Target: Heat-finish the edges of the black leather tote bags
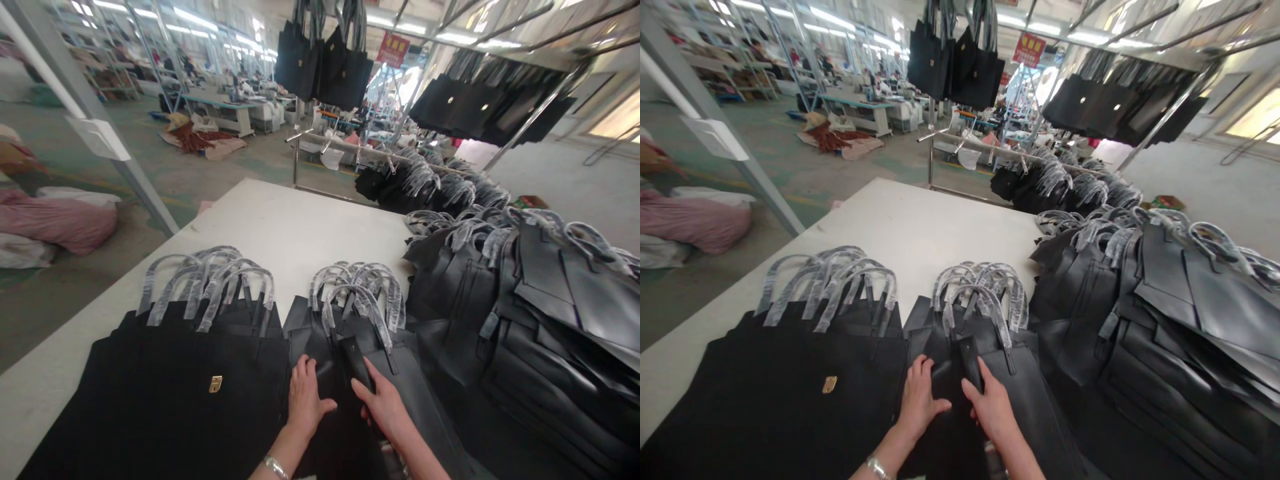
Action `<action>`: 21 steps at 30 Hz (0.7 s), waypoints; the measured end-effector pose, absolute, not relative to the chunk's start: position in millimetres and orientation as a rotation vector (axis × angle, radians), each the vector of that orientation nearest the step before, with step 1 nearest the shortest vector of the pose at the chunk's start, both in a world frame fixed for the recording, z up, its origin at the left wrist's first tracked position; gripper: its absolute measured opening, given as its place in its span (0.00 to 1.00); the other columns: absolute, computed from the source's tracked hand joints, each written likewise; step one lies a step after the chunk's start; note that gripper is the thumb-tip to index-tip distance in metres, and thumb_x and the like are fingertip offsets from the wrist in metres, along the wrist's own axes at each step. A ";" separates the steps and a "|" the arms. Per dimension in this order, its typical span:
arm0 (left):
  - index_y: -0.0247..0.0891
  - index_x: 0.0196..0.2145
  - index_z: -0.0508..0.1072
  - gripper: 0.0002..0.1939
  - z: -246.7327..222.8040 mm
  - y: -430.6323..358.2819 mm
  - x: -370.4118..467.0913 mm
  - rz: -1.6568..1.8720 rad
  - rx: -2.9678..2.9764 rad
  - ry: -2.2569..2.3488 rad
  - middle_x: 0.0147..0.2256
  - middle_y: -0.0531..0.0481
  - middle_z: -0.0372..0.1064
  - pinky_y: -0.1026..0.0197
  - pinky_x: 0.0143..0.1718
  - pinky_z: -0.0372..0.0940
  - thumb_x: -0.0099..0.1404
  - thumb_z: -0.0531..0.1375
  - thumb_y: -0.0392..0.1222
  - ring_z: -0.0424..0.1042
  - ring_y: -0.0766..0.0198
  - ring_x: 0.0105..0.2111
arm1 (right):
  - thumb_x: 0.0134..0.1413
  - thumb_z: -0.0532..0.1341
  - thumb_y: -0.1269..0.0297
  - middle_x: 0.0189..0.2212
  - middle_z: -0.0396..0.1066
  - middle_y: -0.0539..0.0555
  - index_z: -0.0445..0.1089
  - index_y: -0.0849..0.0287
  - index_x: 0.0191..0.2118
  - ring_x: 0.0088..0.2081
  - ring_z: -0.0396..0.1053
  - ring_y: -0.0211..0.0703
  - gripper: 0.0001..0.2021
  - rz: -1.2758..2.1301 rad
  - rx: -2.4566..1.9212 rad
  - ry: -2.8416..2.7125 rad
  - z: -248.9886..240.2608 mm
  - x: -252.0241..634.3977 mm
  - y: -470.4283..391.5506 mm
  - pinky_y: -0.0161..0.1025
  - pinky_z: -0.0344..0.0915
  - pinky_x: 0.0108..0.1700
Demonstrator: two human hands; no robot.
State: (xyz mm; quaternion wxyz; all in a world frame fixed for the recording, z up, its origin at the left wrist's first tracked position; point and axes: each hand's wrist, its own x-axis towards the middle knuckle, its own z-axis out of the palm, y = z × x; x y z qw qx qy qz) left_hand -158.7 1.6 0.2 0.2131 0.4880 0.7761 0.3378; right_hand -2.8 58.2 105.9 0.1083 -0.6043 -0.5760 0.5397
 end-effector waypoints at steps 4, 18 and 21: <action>0.39 0.38 0.67 0.22 -2.0 0.6 -173.8 1.330 0.909 1.768 0.41 0.48 0.66 0.48 0.49 0.62 0.43 0.65 0.33 0.67 0.53 0.44 | 0.54 0.57 0.56 0.19 0.67 0.46 0.50 0.61 0.66 0.18 0.66 0.36 0.35 1.696 -1.738 -1.710 118.6 15.1 39.1 0.28 0.61 0.17; 0.32 0.36 0.76 0.15 0.7 -10.1 -183.0 1.433 0.484 1.216 0.32 0.44 0.75 0.61 0.37 0.65 0.48 0.65 0.35 0.73 0.60 0.34 | 0.53 0.57 0.59 0.22 0.70 0.48 0.50 0.60 0.66 0.16 0.65 0.35 0.35 1.891 -1.640 -1.824 106.4 -16.9 23.4 0.28 0.58 0.15; 0.32 0.36 0.77 0.16 1.0 -9.8 -179.0 1.473 0.387 1.175 0.33 0.45 0.75 0.63 0.35 0.62 0.47 0.64 0.33 0.72 0.62 0.33 | 0.51 0.60 0.56 0.35 0.77 0.56 0.59 0.63 0.62 0.35 0.76 0.45 0.33 1.802 -1.480 -1.938 98.7 -9.3 32.5 0.35 0.72 0.36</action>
